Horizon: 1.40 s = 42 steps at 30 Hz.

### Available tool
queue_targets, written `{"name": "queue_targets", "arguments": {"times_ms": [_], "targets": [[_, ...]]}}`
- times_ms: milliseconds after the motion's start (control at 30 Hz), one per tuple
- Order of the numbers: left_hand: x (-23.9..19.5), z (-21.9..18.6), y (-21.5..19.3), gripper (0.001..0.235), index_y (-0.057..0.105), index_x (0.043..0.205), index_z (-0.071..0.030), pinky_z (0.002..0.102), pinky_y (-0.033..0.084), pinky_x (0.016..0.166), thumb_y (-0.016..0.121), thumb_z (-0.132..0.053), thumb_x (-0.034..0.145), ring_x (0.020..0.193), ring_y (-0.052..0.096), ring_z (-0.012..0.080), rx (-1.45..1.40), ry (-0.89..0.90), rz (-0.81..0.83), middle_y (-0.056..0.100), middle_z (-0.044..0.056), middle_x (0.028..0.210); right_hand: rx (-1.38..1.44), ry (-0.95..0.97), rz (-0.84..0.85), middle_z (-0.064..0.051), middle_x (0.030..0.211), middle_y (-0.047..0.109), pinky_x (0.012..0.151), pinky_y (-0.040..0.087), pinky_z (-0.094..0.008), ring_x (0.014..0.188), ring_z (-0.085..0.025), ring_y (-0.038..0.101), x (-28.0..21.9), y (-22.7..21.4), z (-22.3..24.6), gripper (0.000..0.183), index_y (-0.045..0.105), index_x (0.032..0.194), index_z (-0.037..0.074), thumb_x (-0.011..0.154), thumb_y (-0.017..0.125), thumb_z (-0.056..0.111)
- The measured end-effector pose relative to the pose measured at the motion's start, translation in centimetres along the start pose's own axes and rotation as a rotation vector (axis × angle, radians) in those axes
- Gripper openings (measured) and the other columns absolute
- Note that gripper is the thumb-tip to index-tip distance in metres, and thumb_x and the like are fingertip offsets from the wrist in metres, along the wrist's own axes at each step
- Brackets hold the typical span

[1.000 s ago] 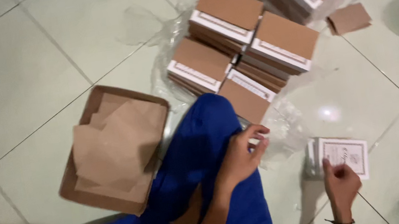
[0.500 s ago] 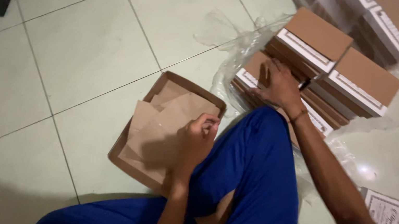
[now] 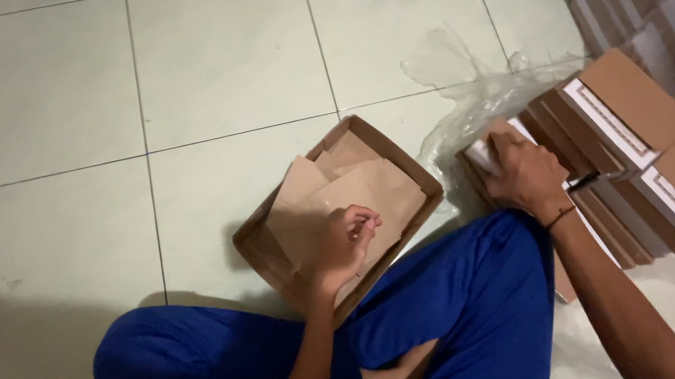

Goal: The person sits on the floor and repeatedly places small printed certificates into brown paper envelopes, then sets the filled envelopes aside. The person handles the certificates and envelopes by hand without using tools.

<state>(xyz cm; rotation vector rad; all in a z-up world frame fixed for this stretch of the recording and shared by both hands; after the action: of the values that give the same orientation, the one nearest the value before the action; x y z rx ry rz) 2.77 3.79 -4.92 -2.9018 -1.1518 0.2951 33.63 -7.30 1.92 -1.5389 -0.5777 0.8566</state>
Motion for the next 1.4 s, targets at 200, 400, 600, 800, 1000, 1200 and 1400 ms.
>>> {"name": "queue_targets", "arguments": {"times_ms": [200, 400, 600, 800, 1000, 1200, 1400], "targets": [[-0.8, -1.8, -1.9, 0.052, 0.068, 0.119, 0.001, 0.050, 0.061, 0.084, 0.045, -0.045, 0.106, 0.105, 0.072, 0.0427, -0.069, -0.086, 0.035, 0.071, 0.029, 0.116, 0.141, -0.455, -0.488, -0.024, 0.107, 0.078, 0.071, 0.058, -0.059, 0.081, -0.048, 0.074, -3.8, -5.1, 7.1, 0.061, 0.073, 0.128, 0.001, 0.069, 0.068, 0.013], [0.3, 3.8, -9.7, 0.108, 0.055, 0.143, 0.007, 0.064, 0.053, 0.096, 0.024, -0.084, 0.096, 0.135, 0.050, 0.0503, -0.404, -0.111, -0.093, 0.049, 0.032, 0.151, 0.652, -1.319, -0.850, -0.018, 0.115, 0.077, 0.092, 0.058, -0.057, 0.101, -0.042, 0.074, -12.4, -4.2, 19.5, 0.035, 0.076, 0.112, 0.001, 0.103, 0.048, 0.022], [-4.7, -0.1, -13.0, 0.092, 0.051, 0.151, -0.009, 0.061, 0.041, 0.115, 0.086, -0.053, 0.079, 0.140, 0.049, 0.0404, -0.108, -0.061, -0.100, 0.053, 0.019, 0.151, 0.375, -1.227, -0.725, -0.003, 0.154, 0.056, 0.118, 0.032, -0.060, 0.143, -0.035, 0.048, -10.1, 3.3, 22.1, 0.043, 0.062, 0.142, 0.027, 0.108, 0.035, 0.024], [-4.7, -6.0, -10.7, 0.125, 0.019, 0.161, 0.008, 0.061, 0.010, 0.125, 0.083, -0.058, 0.077, 0.155, 0.016, 0.0488, -0.142, -0.138, -0.196, 0.020, 0.036, 0.165, 1.974, -0.118, 0.354, -0.033, 0.165, 0.030, 0.117, 0.011, -0.073, 0.151, -0.060, 0.018, -7.8, 0.7, 23.8, 0.087, 0.029, 0.161, 0.002, 0.086, 0.056, 0.036], [-2.3, -1.4, -10.4, 0.067, 0.048, 0.124, -0.012, 0.038, 0.050, 0.090, 0.075, -0.045, 0.072, 0.108, 0.064, 0.0196, -0.058, -0.102, -0.293, 0.065, 0.007, 0.117, 1.892, 0.128, 0.212, -0.013, 0.089, 0.073, 0.059, 0.051, -0.032, 0.069, -0.019, 0.064, -6.5, 12.9, 22.4, 0.032, 0.072, 0.106, -0.006, 0.094, 0.070, 0.024], [-2.8, -5.5, -6.6, 0.137, 0.006, 0.163, -0.007, 0.045, 0.027, 0.122, 0.088, -0.053, 0.063, 0.151, 0.030, 0.0286, 0.190, -0.165, -0.295, 0.029, 0.016, 0.164, 1.520, -0.114, -0.051, 0.002, 0.078, 0.067, 0.058, 0.045, -0.026, 0.070, -0.008, 0.056, -6.2, 12.6, 20.7, 0.024, 0.078, 0.089, 0.006, 0.094, 0.073, 0.029], [-2.3, -3.5, -7.1, 0.160, -0.013, 0.161, -0.005, 0.036, 0.013, 0.127, 0.098, -0.036, 0.051, 0.161, 0.005, 0.0198, 0.184, -0.087, -0.152, 0.003, 0.009, 0.176, 1.987, 0.023, 0.154, -0.023, 0.091, 0.077, 0.058, 0.058, -0.037, 0.068, -0.025, 0.069, -6.8, 11.9, 20.6, 0.031, 0.073, 0.100, -0.012, 0.093, 0.071, 0.018]]}}
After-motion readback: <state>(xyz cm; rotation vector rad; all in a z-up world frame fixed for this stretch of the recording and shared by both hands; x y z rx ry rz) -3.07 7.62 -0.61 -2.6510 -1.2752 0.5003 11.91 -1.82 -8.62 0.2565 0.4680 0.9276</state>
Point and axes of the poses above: each hand's wrist, its own x-axis towards the middle knuckle, its own y-axis out of the palm, z = x × y, the point moved 4 cm from there along x, towards the middle knuckle
